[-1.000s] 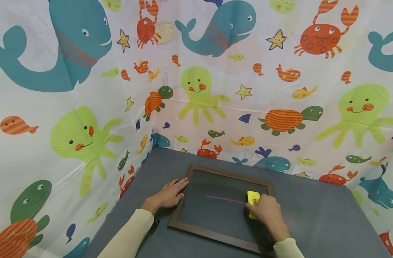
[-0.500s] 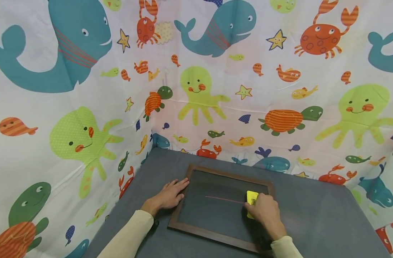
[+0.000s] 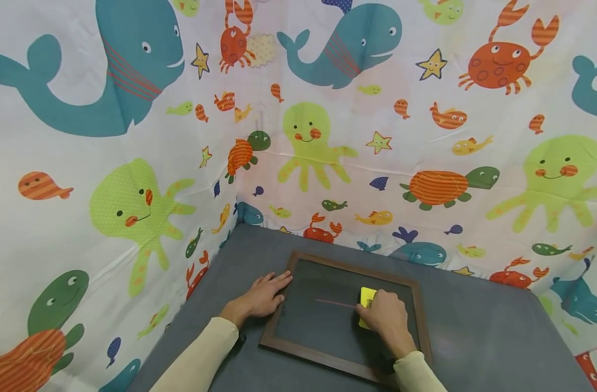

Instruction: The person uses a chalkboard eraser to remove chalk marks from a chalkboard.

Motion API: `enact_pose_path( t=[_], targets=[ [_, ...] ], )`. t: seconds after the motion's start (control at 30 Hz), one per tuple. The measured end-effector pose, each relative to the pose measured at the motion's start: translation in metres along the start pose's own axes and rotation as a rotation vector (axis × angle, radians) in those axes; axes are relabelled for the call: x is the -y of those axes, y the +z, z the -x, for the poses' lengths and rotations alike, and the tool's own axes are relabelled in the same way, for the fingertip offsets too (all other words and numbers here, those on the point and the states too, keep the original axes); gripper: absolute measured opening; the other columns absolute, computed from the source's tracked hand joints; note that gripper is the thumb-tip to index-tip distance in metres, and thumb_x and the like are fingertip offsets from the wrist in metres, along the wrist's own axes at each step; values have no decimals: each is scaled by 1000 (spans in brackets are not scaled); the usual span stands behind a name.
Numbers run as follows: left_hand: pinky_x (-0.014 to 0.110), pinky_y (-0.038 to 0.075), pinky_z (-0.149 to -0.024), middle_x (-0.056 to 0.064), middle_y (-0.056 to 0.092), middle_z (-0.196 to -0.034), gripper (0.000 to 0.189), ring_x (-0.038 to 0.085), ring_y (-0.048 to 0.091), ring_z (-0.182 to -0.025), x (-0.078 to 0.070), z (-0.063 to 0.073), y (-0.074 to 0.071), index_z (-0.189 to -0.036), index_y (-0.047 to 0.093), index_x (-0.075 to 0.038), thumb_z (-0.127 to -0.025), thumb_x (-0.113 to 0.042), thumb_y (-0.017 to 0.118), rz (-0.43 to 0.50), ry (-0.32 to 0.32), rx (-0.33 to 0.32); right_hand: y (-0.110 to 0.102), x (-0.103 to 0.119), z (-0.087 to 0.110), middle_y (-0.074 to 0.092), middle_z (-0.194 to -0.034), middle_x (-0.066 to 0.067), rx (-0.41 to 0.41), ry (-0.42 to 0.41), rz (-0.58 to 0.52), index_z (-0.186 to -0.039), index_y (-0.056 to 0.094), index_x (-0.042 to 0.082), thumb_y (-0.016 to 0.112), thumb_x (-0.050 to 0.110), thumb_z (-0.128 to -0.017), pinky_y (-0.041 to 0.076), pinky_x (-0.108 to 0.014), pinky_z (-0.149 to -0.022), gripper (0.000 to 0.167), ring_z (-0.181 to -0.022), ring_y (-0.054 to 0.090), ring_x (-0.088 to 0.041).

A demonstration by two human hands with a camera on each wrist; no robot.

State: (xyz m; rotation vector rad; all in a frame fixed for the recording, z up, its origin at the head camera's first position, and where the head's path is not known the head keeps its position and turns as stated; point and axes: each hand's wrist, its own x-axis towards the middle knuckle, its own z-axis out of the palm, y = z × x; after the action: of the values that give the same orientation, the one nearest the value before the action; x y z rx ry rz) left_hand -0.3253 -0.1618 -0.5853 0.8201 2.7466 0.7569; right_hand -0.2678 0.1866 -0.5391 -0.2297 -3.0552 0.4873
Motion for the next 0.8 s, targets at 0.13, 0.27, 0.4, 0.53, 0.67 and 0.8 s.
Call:
enact_pose_path(
  t=[0.13, 0.27, 0.4, 0.53, 0.67, 0.8],
  targets=[
    [75, 17, -130, 7, 29, -182, 60, 53, 24, -165, 0, 1, -1, -172, 38, -11, -114, -18, 56, 1, -10, 2, 7, 22, -4, 65, -82, -15, 9, -18, -7, -107, 68, -9, 83, 43, -87, 58, -45, -62, 58, -69, 61, -29],
    [75, 17, -130, 7, 30, -182, 60, 53, 24, -165, 0, 1, -1, -172, 38, -11, -114, -18, 56, -2, -9, 2, 14, 44, -7, 66, -85, -15, 19, -36, -29, -108, 70, -8, 84, 42, -86, 61, -47, -67, 57, -71, 62, -29],
    [74, 17, -131, 7, 29, -182, 61, 52, 24, -165, 0, 0, 0, -172, 38, -12, -114, -19, 56, -3, -14, 10, 21, 63, -8, 66, -85, -14, 22, -44, -43, -107, 71, -6, 84, 42, -86, 62, -47, -68, 54, -72, 62, -29],
    [73, 16, -131, 5, 28, -182, 61, 51, 23, -166, 1, -1, 1, -173, 37, -14, -115, -20, 55, -2, -22, 12, 25, 82, -9, 66, -86, -14, 22, -48, -46, -109, 71, -5, 86, 43, -86, 63, -48, -71, 55, -73, 62, -29],
    [73, 17, -131, 5, 29, -182, 61, 50, 23, -166, 1, -1, 1, -172, 38, -14, -114, -21, 55, -14, -31, 4, 31, 101, -9, 67, -86, -15, 14, -74, -44, -109, 72, -6, 87, 43, -86, 64, -49, -72, 56, -73, 63, -29],
    [73, 17, -131, 4, 29, -182, 61, 49, 23, -167, 1, 0, 0, -172, 38, -15, -114, -21, 55, -16, -45, 10, 38, 119, -9, 68, -87, -14, 14, -107, -35, -109, 73, -5, 87, 43, -87, 65, -48, -73, 55, -72, 63, -28]
  ],
)
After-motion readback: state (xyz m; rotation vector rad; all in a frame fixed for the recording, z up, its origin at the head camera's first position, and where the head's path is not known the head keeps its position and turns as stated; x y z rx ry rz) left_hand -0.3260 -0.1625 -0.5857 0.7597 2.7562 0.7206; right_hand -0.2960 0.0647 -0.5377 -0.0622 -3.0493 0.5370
